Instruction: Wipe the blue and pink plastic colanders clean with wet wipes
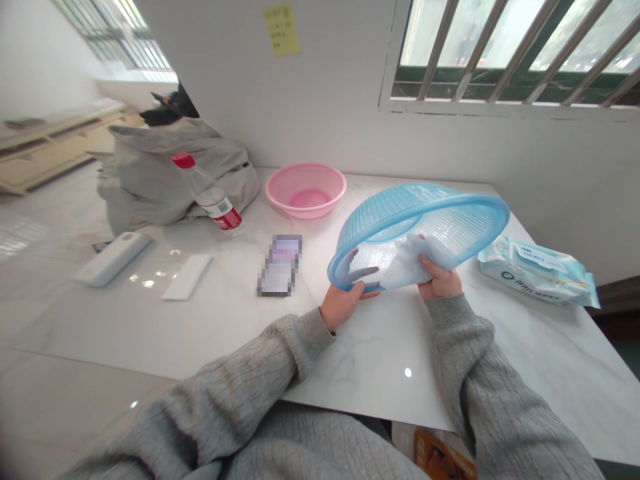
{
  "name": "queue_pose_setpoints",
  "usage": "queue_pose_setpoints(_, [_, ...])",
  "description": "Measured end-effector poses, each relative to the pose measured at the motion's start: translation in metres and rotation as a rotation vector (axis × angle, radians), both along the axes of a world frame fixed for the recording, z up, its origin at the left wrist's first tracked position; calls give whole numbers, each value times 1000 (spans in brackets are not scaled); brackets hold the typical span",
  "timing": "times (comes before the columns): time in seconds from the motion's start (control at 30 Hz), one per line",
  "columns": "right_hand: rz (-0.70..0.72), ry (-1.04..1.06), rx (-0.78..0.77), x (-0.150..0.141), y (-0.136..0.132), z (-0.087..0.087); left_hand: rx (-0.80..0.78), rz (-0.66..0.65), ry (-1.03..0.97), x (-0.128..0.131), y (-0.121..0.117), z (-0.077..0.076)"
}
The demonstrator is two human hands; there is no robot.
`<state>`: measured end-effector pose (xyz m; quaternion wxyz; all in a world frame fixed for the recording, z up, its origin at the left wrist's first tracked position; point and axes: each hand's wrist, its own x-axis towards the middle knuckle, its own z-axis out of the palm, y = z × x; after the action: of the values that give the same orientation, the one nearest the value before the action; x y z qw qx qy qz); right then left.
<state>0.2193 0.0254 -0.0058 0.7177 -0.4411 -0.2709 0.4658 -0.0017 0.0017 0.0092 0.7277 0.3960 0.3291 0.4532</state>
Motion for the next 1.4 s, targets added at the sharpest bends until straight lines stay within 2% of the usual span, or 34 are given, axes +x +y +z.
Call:
queue_pose_setpoints(0.27, [-1, 23, 10, 2, 2, -10, 31, 7, 9, 0, -1, -1])
queue_pose_setpoints(0.47, [-56, -36, -19, 2, 1, -2, 13, -6, 11, 0, -1, 0])
queue_pose_setpoints(0.7, [-93, -187, 47, 10, 0, 7, -29, -9, 25, 1, 1, -5])
queue_pose_setpoints(0.83, [-120, -185, 63, 8, 0, 6, -32, -7, 28, -1, 2, -4])
queue_pose_setpoints(1.0, [-78, -86, -28, -5, -1, -1, -14, 8, -5, 0, 2, -2])
queue_pose_setpoints(1.2, [149, -13, -71, -30, -7, 3, 17, 44, -45, 4, -2, 3])
queue_pose_setpoints(1.3, [152, -16, -75, -27, -6, 1, 24, 40, -30, 4, -3, 5])
queue_pose_setpoints(1.4, [69, -29, -64, -13, -3, -1, 8, 22, -7, 4, -3, 4])
